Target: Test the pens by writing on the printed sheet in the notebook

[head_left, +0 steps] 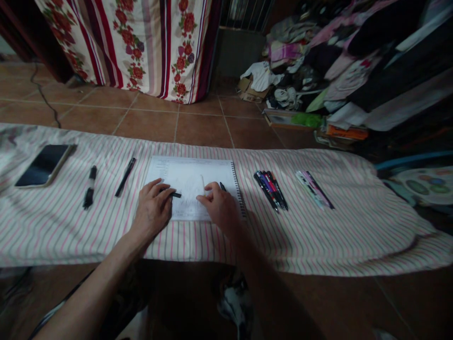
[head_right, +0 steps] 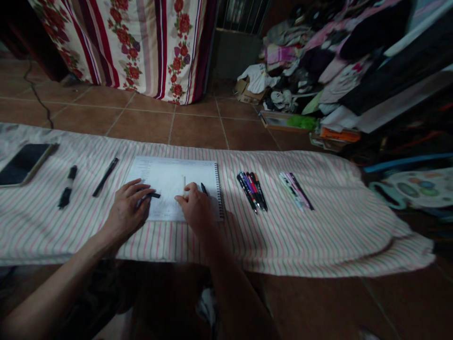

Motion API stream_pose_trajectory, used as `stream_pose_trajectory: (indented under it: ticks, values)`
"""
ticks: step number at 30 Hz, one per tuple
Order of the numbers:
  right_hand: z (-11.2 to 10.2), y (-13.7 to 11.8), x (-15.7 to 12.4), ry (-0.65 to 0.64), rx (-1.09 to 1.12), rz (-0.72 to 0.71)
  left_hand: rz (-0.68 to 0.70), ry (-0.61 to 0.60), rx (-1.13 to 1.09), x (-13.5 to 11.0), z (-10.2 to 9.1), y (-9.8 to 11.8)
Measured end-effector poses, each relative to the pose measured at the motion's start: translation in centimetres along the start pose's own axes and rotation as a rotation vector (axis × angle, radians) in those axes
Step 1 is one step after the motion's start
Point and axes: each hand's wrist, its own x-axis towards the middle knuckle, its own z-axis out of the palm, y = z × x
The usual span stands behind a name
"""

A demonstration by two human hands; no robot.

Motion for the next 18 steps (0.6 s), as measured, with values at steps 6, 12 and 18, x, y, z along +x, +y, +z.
stream_pose_trajectory:
  ticks: [6, 12, 18]
  values:
    - [0.46, -0.23, -0.14, 0.016, -0.132, -0.032, -0.011, 0.005, -0.007, 0.08, 0.01, 0.10]
    - [0.60, -0.61, -0.25, 0.012, -0.190, -0.029, -0.019, 0.000, -0.014, 0.10, -0.03, 0.16]
    - [0.45, -0.28, -0.21, 0.067, -0.174, -0.064, -0.019, 0.000, -0.020, 0.07, -0.05, 0.13]
